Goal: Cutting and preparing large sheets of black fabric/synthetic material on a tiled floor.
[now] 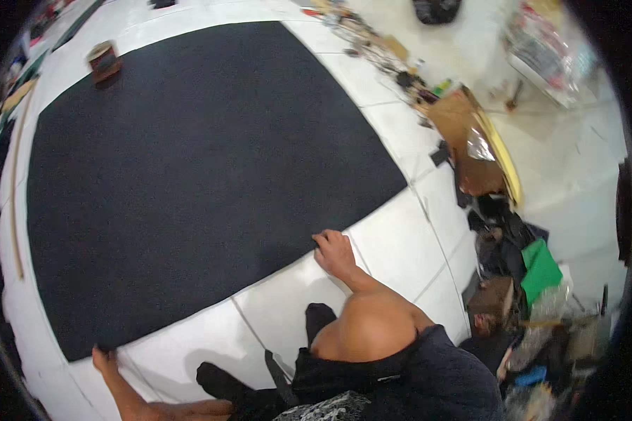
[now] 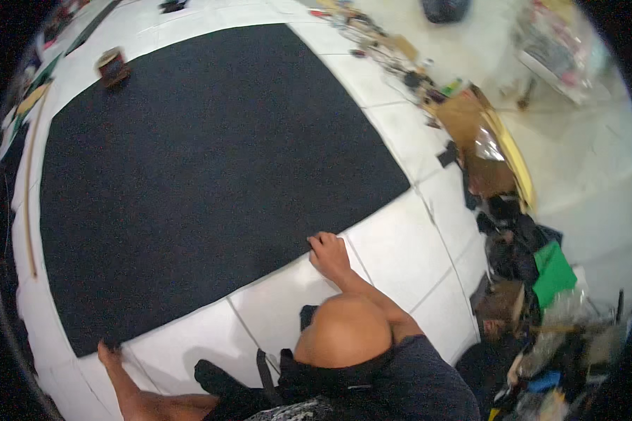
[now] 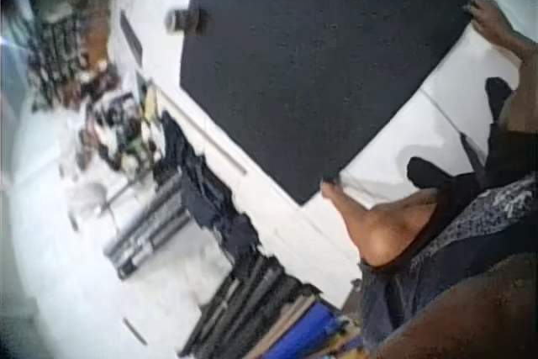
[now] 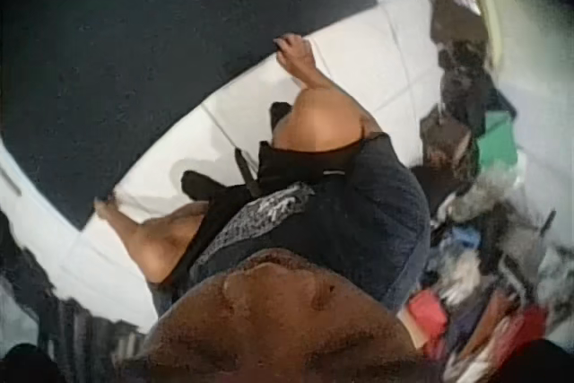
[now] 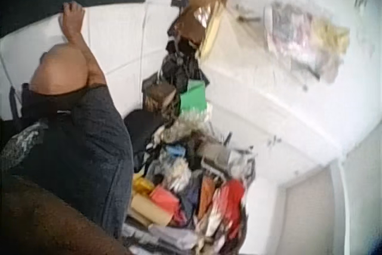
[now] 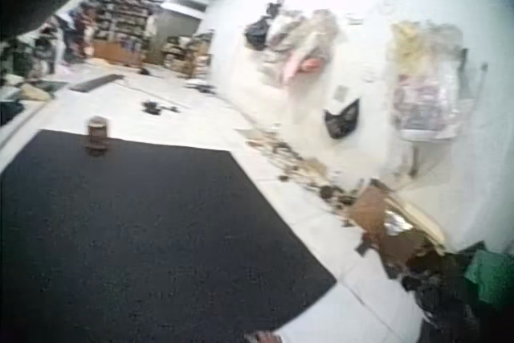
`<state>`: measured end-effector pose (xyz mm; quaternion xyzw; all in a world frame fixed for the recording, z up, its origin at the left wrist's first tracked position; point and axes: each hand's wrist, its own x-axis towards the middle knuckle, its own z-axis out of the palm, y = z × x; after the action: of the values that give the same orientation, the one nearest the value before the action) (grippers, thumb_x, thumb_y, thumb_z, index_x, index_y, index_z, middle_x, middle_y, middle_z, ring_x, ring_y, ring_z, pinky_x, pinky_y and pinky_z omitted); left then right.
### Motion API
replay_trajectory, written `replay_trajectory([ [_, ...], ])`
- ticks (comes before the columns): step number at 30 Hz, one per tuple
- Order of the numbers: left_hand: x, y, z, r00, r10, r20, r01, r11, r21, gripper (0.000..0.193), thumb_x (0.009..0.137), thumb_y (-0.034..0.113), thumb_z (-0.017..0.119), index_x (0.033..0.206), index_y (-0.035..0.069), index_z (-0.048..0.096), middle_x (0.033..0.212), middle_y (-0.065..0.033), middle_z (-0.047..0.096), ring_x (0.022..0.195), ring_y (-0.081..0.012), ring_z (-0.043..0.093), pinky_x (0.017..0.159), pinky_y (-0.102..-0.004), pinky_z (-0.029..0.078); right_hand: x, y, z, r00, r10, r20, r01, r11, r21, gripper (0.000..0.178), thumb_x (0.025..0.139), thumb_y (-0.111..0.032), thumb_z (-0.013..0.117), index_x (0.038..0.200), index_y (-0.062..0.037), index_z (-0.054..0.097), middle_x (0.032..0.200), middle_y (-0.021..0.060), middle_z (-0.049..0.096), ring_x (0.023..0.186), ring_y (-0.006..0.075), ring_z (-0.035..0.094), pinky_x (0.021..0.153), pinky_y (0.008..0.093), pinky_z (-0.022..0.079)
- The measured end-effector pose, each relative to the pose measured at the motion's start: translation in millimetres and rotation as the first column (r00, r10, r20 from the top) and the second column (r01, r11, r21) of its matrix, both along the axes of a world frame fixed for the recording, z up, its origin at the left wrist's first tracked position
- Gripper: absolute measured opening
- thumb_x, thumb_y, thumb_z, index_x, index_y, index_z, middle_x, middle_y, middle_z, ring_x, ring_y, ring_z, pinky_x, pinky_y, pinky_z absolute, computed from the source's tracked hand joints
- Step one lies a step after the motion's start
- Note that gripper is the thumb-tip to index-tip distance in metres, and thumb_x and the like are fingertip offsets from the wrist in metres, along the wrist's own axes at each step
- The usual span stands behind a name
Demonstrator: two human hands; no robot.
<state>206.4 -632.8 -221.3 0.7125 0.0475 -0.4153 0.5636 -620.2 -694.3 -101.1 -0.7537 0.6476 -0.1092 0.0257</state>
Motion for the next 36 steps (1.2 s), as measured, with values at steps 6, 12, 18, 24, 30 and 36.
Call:
replay_trajectory([
  [6,-16.7,0.6,-5.4,1.0,0.006,0.027,-0.008,0.998,0.056,0.04,0.091,0.027,0.057,0.117,-0.003,0.061,0.109,-0.0138,0.066,0.085,-0.029,0.065,0.068,-0.0426,0.054,-74.9,30.6,0.3,0.811,-0.487,0.325,0.521,0.853,-0.024,0.041,0.082,-0.018,0.066,0.121,-0.0041,0.059,0.117,0.0159,0.056,0.11,0.0333,0.054,0.096,0.0407,0.044],
  [12,-22.0,-12.9,41.9,0.919,-0.092,0.382,-0.03,0.953,0.302,0.053,0.082,0.036,0.067,0.118,-0.002,0.061,0.108,-0.0121,0.066,0.093,-0.0283,0.063,0.078,-0.0458,0.049,-81.5,-7.6,-1.0,0.383,-0.796,0.469,0.804,0.537,0.255,0.055,0.089,-0.035,0.065,0.132,-0.0034,0.052,0.131,0.02,0.048,0.119,0.0341,0.051,0.1,0.0404,0.042],
  [18,-69.8,-47.5,87.0,-0.084,-0.685,0.724,-0.229,0.72,0.655,0.07,0.093,0.046,0.059,0.141,-0.002,0.043,0.138,-0.0267,0.048,0.129,-0.0429,0.045,0.109,-0.0485,0.035,-115.9,-48.1,-1.4,0.685,-0.718,0.12,0.725,0.689,-0.014,0.064,0.091,-0.048,0.059,0.139,-0.0084,0.047,0.146,0.0194,0.038,0.135,0.0363,0.036,0.108,0.0499,0.032],
  [24,-257.6,-121.5,116.2,-0.333,-0.753,0.568,0.209,0.529,0.823,0.067,0.097,0.04,0.053,0.15,0.006,0.03,0.156,-0.0224,0.024,0.143,-0.0416,0.022,0.116,-0.0531,0.018,-168.1,-124.6,25.0,0.766,-0.642,-0.027,0.641,0.767,-0.035,0.073,0.092,-0.058,0.052,0.145,-0.0105,0.039,0.153,0.0191,0.03,0.142,0.0388,0.026,0.112,0.0524,0.024],
  [30,-316.3,-157.1,95.9,-0.474,-0.745,0.47,0.301,0.364,0.881,0.068,0.098,0.042,0.047,0.154,0.011,0.023,0.16,-0.0183,0.012,0.148,-0.0399,0.009,0.118,-0.0568,0.005,-127.2,-216.9,8.4,0.864,-0.496,-0.081,0.494,0.868,-0.05,0.082,0.09,-0.068,0.042,0.151,-0.0141,0.031,0.158,0.0179,0.021,0.147,0.0384,0.015,0.116,0.0544,0.013],
  [36,-318.0,-156.2,80.4,-0.508,-0.74,0.44,0.287,0.337,0.897,0.069,0.098,0.045,0.042,0.154,0.009,0.022,0.16,-0.0192,0.012,0.148,-0.0399,0.007,0.118,-0.0571,0.004,-146.5,-226.0,-23.3,0.848,-0.52,-0.103,0.529,0.838,0.133,0.083,0.09,-0.071,0.037,0.152,-0.0166,0.028,0.16,0.0183,0.016,0.148,0.0378,0.01,0.117,0.0555,0.006],
])
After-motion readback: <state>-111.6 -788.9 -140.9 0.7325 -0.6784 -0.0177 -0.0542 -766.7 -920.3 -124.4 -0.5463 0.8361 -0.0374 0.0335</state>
